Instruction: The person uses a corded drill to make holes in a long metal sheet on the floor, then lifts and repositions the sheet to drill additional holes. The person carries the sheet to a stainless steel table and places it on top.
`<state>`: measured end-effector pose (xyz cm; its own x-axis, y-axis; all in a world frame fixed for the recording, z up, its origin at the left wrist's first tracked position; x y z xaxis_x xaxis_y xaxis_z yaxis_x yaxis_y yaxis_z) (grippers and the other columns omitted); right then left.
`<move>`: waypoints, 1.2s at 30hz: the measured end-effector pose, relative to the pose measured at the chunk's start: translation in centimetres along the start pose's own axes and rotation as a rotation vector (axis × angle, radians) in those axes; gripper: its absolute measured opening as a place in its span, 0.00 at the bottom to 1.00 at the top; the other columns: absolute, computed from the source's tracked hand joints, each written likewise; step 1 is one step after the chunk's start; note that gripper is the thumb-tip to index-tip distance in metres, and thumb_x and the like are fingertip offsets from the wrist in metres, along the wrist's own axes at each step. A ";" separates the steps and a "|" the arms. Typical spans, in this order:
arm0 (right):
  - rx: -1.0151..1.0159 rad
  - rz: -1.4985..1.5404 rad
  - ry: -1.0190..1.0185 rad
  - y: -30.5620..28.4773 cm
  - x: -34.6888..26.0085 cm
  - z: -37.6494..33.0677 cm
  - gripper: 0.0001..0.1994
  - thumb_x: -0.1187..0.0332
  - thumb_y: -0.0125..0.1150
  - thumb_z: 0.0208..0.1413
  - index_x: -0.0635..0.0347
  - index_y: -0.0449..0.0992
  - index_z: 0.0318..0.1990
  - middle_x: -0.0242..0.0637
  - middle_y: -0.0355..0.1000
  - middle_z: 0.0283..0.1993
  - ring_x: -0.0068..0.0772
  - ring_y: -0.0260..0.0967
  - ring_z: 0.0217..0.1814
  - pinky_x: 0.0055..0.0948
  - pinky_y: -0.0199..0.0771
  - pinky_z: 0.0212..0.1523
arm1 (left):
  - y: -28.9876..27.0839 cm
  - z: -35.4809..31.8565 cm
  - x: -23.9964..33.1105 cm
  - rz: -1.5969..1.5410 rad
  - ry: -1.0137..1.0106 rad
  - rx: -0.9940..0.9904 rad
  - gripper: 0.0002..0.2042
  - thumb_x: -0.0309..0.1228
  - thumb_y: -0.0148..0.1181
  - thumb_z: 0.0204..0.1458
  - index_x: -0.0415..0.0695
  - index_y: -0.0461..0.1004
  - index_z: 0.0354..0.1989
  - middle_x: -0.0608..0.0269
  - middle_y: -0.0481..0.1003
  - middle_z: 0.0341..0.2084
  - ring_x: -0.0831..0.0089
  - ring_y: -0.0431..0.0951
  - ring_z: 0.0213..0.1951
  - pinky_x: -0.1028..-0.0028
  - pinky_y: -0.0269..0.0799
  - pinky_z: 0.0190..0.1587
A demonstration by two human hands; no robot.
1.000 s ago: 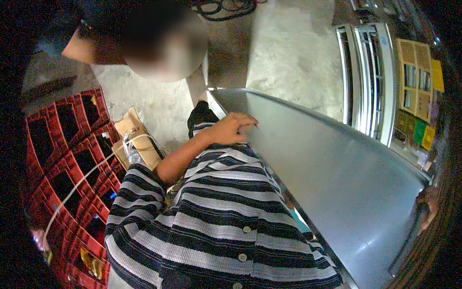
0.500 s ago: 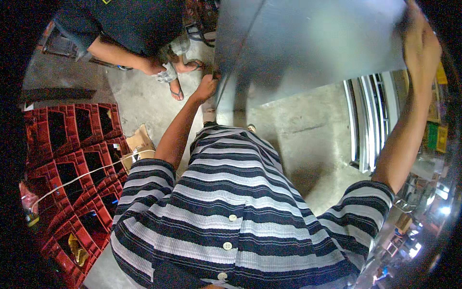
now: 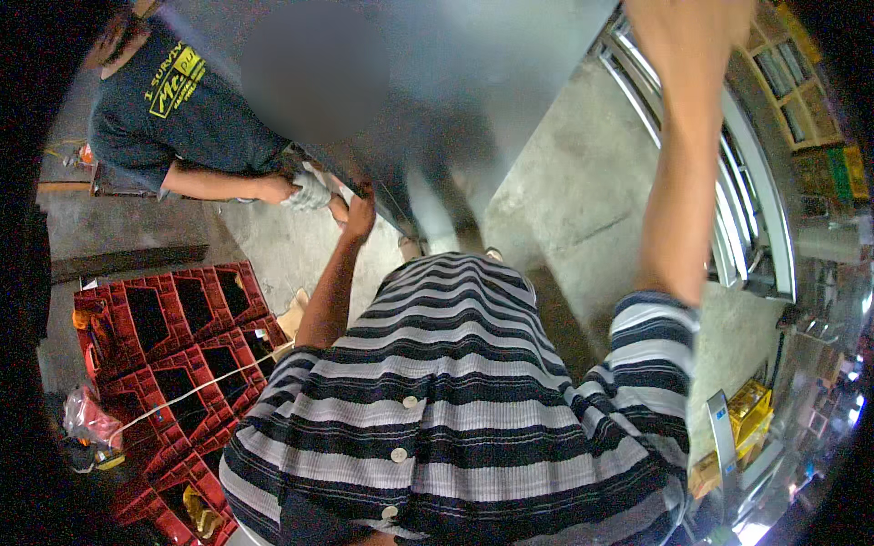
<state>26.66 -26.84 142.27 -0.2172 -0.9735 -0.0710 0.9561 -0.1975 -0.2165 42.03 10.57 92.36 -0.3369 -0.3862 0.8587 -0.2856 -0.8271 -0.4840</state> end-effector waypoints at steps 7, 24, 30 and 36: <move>-0.637 1.095 0.920 1.0 -7.9 -24.5 0.65 0.34 0.69 0.48 0.68 0.32 0.75 0.56 0.42 0.77 0.55 0.41 0.79 0.47 0.51 0.74 | 11.8 -3.1 9.6 -0.027 -0.078 -0.170 0.14 0.36 0.55 0.62 0.37 0.75 0.47 0.39 0.75 0.41 0.43 0.76 0.43 0.56 0.73 0.49; -0.298 0.681 1.133 2.0 0.0 -25.3 0.11 0.79 0.64 0.53 0.67 0.72 0.43 0.42 0.75 0.41 0.34 0.74 0.39 0.32 0.77 0.40 | 16.0 -6.5 0.8 -0.343 -0.375 -0.525 0.26 0.45 0.53 0.62 0.39 0.72 0.62 0.45 0.69 0.63 0.53 0.67 0.66 0.62 0.60 0.68; -0.357 0.948 1.046 3.4 -1.6 -22.4 0.16 0.82 0.61 0.56 0.70 0.73 0.52 0.49 0.76 0.49 0.41 0.76 0.49 0.41 0.78 0.53 | 7.1 -0.7 1.5 -0.379 -0.506 -0.280 0.31 0.51 0.56 0.61 0.41 0.68 0.66 0.48 0.71 0.62 0.55 0.70 0.64 0.62 0.62 0.67; -0.342 1.078 0.930 5.0 -3.8 -14.1 0.20 0.78 0.64 0.57 0.68 0.72 0.58 0.45 0.74 0.56 0.40 0.71 0.57 0.41 0.68 0.61 | 3.8 10.8 4.9 -0.074 -0.155 -0.012 0.47 0.61 0.60 0.54 0.36 0.55 0.72 0.35 0.61 0.67 0.44 0.60 0.68 0.54 0.55 0.70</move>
Point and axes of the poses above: each hand's wrist, its own z-axis towards the middle knuckle, its own y-axis out of the palm, x = y × z, the point moved 6 cm from there along z, towards the middle knuckle
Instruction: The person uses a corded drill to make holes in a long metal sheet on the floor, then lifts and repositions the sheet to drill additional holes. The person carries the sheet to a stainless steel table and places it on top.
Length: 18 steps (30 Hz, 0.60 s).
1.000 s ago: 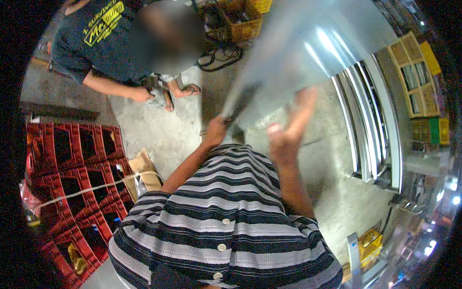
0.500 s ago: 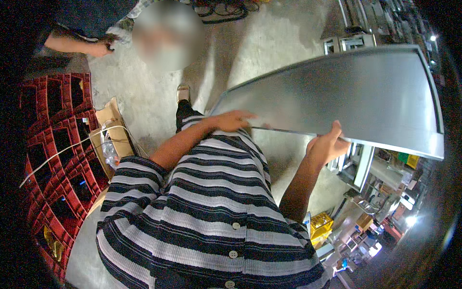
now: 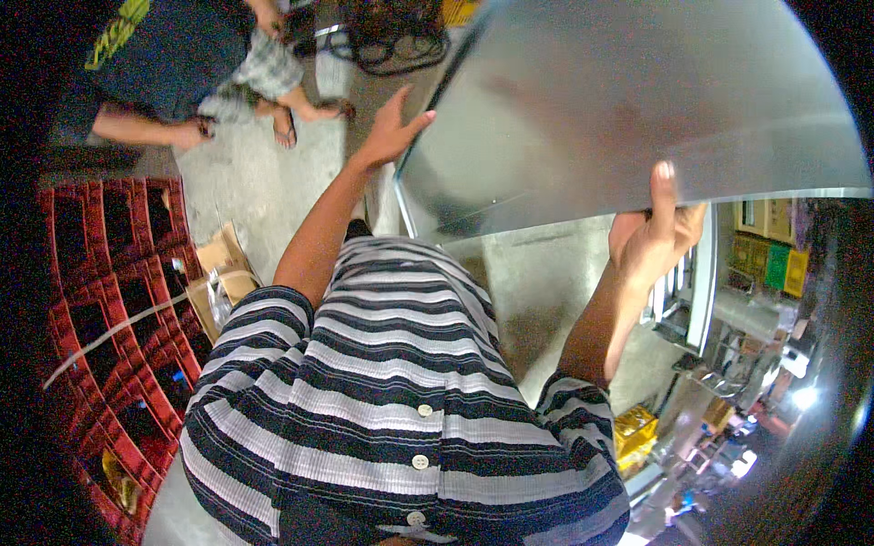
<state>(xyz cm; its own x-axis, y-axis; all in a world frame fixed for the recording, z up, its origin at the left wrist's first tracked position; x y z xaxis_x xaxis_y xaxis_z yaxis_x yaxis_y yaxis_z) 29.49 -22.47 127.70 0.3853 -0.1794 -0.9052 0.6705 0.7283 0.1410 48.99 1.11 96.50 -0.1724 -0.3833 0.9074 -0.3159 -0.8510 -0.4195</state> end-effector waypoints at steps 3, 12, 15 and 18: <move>-0.039 0.150 -0.019 0.3 -3.2 3.1 0.20 0.79 0.64 0.57 0.67 0.73 0.57 0.44 0.74 0.55 0.39 0.71 0.57 0.40 0.69 0.60 | -2.9 4.1 -0.6 0.176 -0.037 0.035 0.49 0.63 0.60 0.53 0.36 0.53 0.72 0.35 0.60 0.67 0.44 0.58 0.70 0.54 0.54 0.70; 0.194 0.284 -0.140 -10.5 -11.1 9.8 0.19 0.72 0.61 0.62 0.66 0.72 0.60 0.45 0.75 0.56 0.40 0.71 0.60 0.41 0.70 0.61 | -3.8 9.7 10.0 0.125 0.144 0.207 0.35 0.64 0.45 0.62 0.35 0.73 0.45 0.37 0.78 0.34 0.38 0.78 0.41 0.51 0.72 0.44; -0.373 0.700 -0.185 -17.8 -6.5 8.8 0.43 0.44 0.63 0.52 0.62 0.59 0.70 0.47 0.64 0.67 0.43 0.59 0.71 0.50 0.61 0.69 | -2.7 10.4 15.0 0.218 0.282 0.304 0.36 0.64 0.44 0.61 0.35 0.74 0.40 0.36 0.77 0.30 0.35 0.78 0.38 0.47 0.71 0.40; 0.030 0.480 0.159 -18.6 8.8 -2.1 0.70 0.20 0.68 0.23 0.49 0.51 0.76 0.43 0.48 0.78 0.50 0.43 0.80 0.56 0.44 0.76 | -2.1 10.9 19.3 0.334 0.342 0.303 0.35 0.64 0.44 0.61 0.36 0.75 0.39 0.35 0.77 0.29 0.36 0.79 0.37 0.46 0.71 0.41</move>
<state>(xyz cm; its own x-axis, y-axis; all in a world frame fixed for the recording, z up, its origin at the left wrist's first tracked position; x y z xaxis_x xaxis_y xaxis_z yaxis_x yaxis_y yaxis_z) 19.10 -36.19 116.30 0.5552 0.2756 -0.7847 0.4599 0.6844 0.5658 56.46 -8.40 115.15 -0.5258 -0.5544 0.6451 0.0811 -0.7877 -0.6107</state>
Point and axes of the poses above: each hand's wrist, its own z-axis towards the middle knuckle, its own y-axis out of the palm, x = y × z, the point moved 6 cm from there along z, towards the middle knuckle
